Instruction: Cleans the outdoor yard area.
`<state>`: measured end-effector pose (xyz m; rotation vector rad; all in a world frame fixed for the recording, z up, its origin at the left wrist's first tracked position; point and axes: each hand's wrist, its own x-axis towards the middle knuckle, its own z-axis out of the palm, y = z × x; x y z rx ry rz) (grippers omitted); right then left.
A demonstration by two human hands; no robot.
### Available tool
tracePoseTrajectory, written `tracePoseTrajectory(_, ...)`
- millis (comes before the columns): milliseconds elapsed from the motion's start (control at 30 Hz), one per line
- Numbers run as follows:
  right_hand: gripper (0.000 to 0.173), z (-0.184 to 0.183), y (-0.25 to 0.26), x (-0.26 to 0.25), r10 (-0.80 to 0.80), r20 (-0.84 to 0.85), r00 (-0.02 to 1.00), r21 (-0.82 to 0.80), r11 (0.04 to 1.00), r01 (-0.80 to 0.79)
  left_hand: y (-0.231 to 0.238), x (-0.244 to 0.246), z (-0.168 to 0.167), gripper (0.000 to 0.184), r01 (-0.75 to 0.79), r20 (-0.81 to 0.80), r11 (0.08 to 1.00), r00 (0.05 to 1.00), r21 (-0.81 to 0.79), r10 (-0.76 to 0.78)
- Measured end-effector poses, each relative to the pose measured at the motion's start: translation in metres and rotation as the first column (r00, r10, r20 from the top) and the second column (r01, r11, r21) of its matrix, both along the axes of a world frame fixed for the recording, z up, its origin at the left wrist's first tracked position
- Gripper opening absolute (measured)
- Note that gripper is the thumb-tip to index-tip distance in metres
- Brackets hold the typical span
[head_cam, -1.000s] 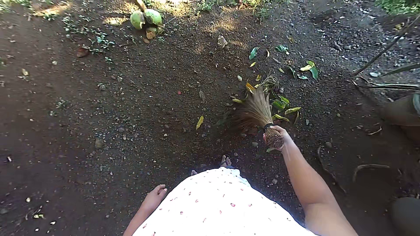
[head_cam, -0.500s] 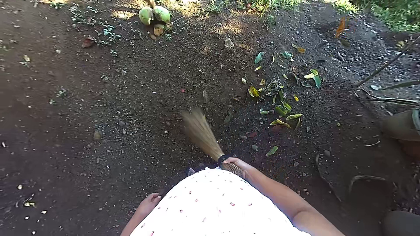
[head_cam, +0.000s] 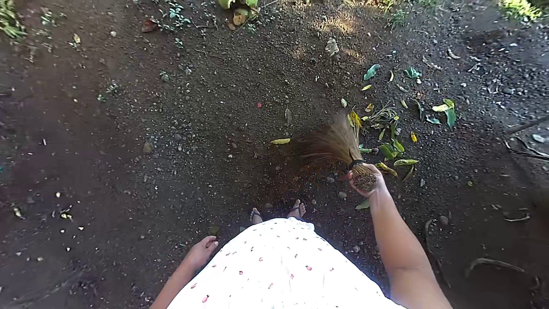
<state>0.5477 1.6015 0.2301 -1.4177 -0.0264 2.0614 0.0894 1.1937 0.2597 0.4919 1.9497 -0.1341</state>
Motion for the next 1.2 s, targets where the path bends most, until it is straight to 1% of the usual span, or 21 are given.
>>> tracePoseTrajectory(67, 0.028, 0.002, -0.001, -0.007, -0.065, 0.102, 0.993, 0.128, 0.990, 0.052, -0.017, -0.004, -0.012, 0.044, 0.020, 0.007, 0.999, 1.000, -0.041, -0.020)
tracePoseTrajectory(100, 0.023, 0.000, -0.007, -0.015, -0.062, 0.138, 0.988, 0.166, 0.985, 0.038, -0.021, -0.003, -0.013, 0.044, 0.014, 0.005, 0.998, 1.000, -0.055, -0.014)
tracePoseTrajectory(167, 0.019, -0.006, -0.029, -0.035, 0.007, 0.137, 0.991, 0.185, 0.982, -0.033, -0.036, -0.007, -0.023, 0.043, -0.003, 0.002, 0.998, 1.000, -0.058, 0.003)
tracePoseTrajectory(233, 0.017, -0.003, -0.058, -0.056, 0.135, 0.074, 0.988, 0.123, 0.982, -0.144, -0.058, -0.019, -0.049, 0.043, -0.002, -0.006, 0.999, 1.000, -0.045, 0.002)
tracePoseTrajectory(300, 0.017, 0.005, -0.088, -0.068, 0.250, -0.037, 0.968, 0.044, 0.968, -0.248, -0.064, -0.028, -0.063, 0.044, 0.021, -0.010, 0.999, 1.000, -0.028, -0.021)
tracePoseTrajectory(400, 0.031, 0.014, -0.119, -0.079, 0.403, -0.222, 0.888, -0.090, 0.898, -0.430, -0.054, -0.036, -0.076, 0.045, 0.056, -0.015, 0.998, 0.998, -0.009, -0.056)
tracePoseTrajectory(467, 0.028, 0.018, -0.129, -0.099, 0.456, -0.294, 0.840, -0.178, 0.838, -0.517, -0.037, -0.033, -0.069, 0.045, 0.083, -0.022, 0.996, 0.996, 0.014, -0.083)
tracePoseTrajectory(567, 0.016, 0.017, -0.143, -0.147, 0.550, -0.299, 0.780, -0.219, 0.756, -0.617, 0.002, -0.021, -0.030, 0.045, 0.107, -0.037, 0.994, 0.994, 0.036, -0.105)
tracePoseTrajectory(633, 0.016, 0.004, -0.147, -0.172, 0.584, -0.274, 0.764, -0.232, 0.731, -0.642, 0.024, -0.013, 0.000, 0.045, 0.098, -0.041, 0.994, 0.995, 0.059, -0.095)
tracePoseTrajectory(700, 0.021, -0.005, -0.135, -0.176, 0.579, -0.207, 0.788, -0.242, 0.750, -0.615, 0.033, -0.013, 0.017, 0.045, 0.090, -0.051, 0.991, 0.995, 0.098, -0.086)
tracePoseTrajectory(767, 0.029, -0.008, -0.101, -0.155, 0.536, -0.150, 0.831, -0.189, 0.809, -0.556, 0.031, -0.017, 0.025, 0.045, 0.049, -0.048, 0.989, 0.998, 0.139, -0.042)
tracePoseTrajectory(800, 0.031, -0.009, -0.079, -0.138, 0.472, -0.132, 0.871, -0.172, 0.855, -0.489, 0.024, -0.020, 0.022, 0.045, 0.024, -0.043, 0.988, 0.999, 0.154, -0.018)
tracePoseTrajectory(867, 0.035, -0.012, -0.036, -0.103, 0.296, -0.083, 0.951, -0.121, 0.945, -0.305, -0.003, -0.030, 0.000, 0.046, -0.003, -0.021, 0.988, 1.000, 0.155, 0.007)
tracePoseTrajectory(900, 0.034, -0.010, -0.020, -0.095, 0.206, -0.056, 0.977, -0.085, 0.974, -0.211, -0.025, -0.039, -0.020, 0.046, -0.003, 0.003, 0.990, 1.000, 0.142, 0.003)
tracePoseTrajectory(967, 0.030, 0.001, -0.003, -0.102, 0.084, 0.043, 0.995, 0.022, 0.996, -0.085, -0.079, -0.057, -0.070, 0.044, -0.018, 0.057, 0.993, 0.998, 0.114, 0.012)
tracePoseTrajectory(1000, 0.028, 0.005, -0.003, -0.113, 0.058, 0.097, 0.994, 0.080, 0.995, -0.066, -0.105, -0.064, -0.091, 0.041, -0.039, 0.089, 0.994, 0.996, 0.103, 0.030)
tracePoseTrajectory(1067, 0.027, 0.008, -0.016, -0.139, 0.055, 0.160, 0.986, 0.158, 0.984, -0.081, -0.143, -0.076, -0.115, 0.039, -0.051, 0.129, 0.997, 0.991, 0.055, 0.043)
tracePoseTrajectory(1100, 0.028, 0.011, -0.029, -0.156, 0.061, 0.163, 0.985, 0.183, 0.979, -0.091, -0.157, -0.081, -0.123, 0.040, -0.029, 0.118, 0.999, 0.993, 0.031, 0.026)
tracePoseTrajectory(1133, 0.028, 0.018, -0.043, -0.176, 0.079, 0.162, 0.984, 0.202, 0.973, -0.111, -0.163, -0.085, -0.121, 0.041, -0.004, 0.082, 1.000, 0.997, 0.003, 0.004)
tracePoseTrajectory(1167, 0.029, 0.027, -0.059, -0.196, 0.111, 0.158, 0.981, 0.216, 0.966, -0.144, -0.154, -0.089, -0.106, 0.044, -0.007, 0.063, 0.999, 0.998, -0.032, 0.009)
tracePoseTrajectory(1200, 0.031, 0.035, -0.074, -0.216, 0.166, 0.140, 0.976, 0.221, 0.956, -0.194, -0.135, -0.097, -0.081, 0.047, -0.008, 0.087, 0.996, 0.996, -0.090, 0.016)
